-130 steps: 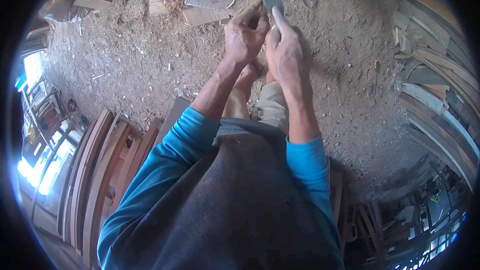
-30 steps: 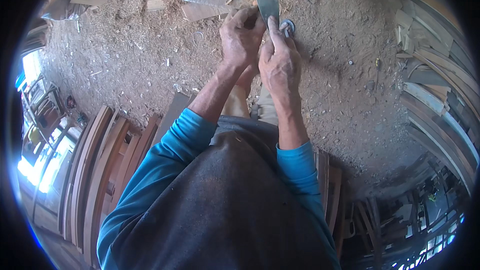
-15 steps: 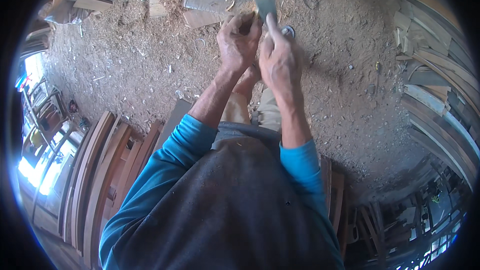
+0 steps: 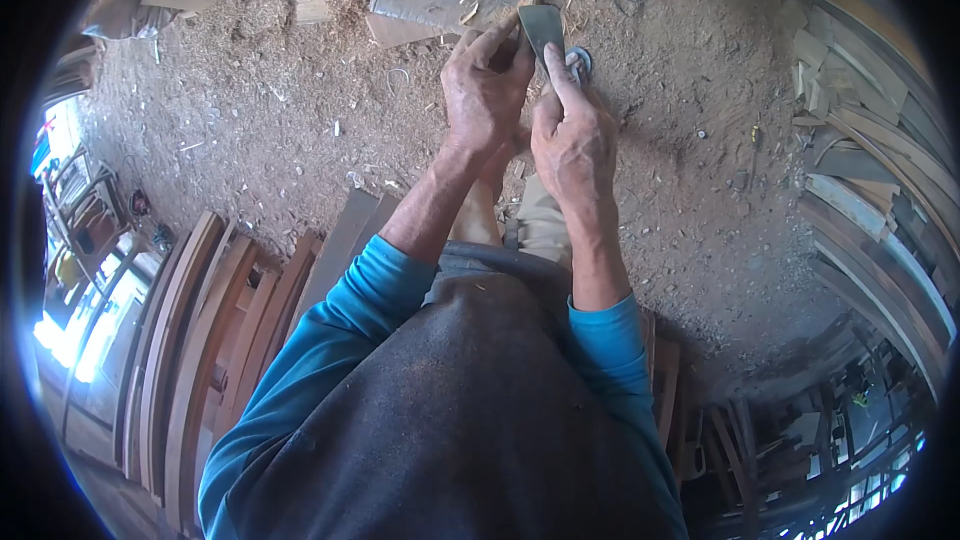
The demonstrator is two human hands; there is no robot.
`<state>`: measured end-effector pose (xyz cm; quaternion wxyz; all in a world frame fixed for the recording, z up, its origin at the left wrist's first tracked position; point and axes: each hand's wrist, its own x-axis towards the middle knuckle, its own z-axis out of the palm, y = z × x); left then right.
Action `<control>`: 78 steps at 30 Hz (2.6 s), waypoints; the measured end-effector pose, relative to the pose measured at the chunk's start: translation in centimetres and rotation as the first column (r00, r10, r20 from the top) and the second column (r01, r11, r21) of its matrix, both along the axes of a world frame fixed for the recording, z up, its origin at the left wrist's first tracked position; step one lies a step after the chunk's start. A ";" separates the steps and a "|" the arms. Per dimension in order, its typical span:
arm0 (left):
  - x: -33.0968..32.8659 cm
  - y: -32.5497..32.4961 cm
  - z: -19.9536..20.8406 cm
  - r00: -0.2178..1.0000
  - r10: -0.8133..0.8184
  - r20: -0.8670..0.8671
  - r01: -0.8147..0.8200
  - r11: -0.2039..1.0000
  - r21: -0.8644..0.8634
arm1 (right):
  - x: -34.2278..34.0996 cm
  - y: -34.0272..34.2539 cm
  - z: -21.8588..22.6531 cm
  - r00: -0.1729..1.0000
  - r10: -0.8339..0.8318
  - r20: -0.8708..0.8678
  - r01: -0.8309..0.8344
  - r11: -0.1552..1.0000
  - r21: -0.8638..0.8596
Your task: The person shaves a small wooden piece using a hand-held blade, removing thin curls of wood one after another. They briefly pause to pick up additional wooden pieces from a table before resuming the shaving action.
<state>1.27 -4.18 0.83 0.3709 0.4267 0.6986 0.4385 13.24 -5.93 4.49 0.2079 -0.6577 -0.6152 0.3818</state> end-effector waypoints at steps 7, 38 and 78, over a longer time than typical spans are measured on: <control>-0.5 0.2 -0.2 0.999 -0.033 0.008 0.034 0.999 -0.040 | -0.8 0.1 0.8 0.995 0.022 0.098 -0.022 1.000 0.000; 0.6 0.0 -0.1 1.000 -0.023 0.013 0.023 0.999 -0.031 | -0.6 2.7 1.1 0.981 -0.025 0.193 0.040 0.997 -0.073; 1.2 0.0 -0.6 0.996 0.071 0.058 -0.071 0.997 -0.003 | 0.0 6.2 2.0 0.993 0.003 0.121 -0.004 1.000 0.009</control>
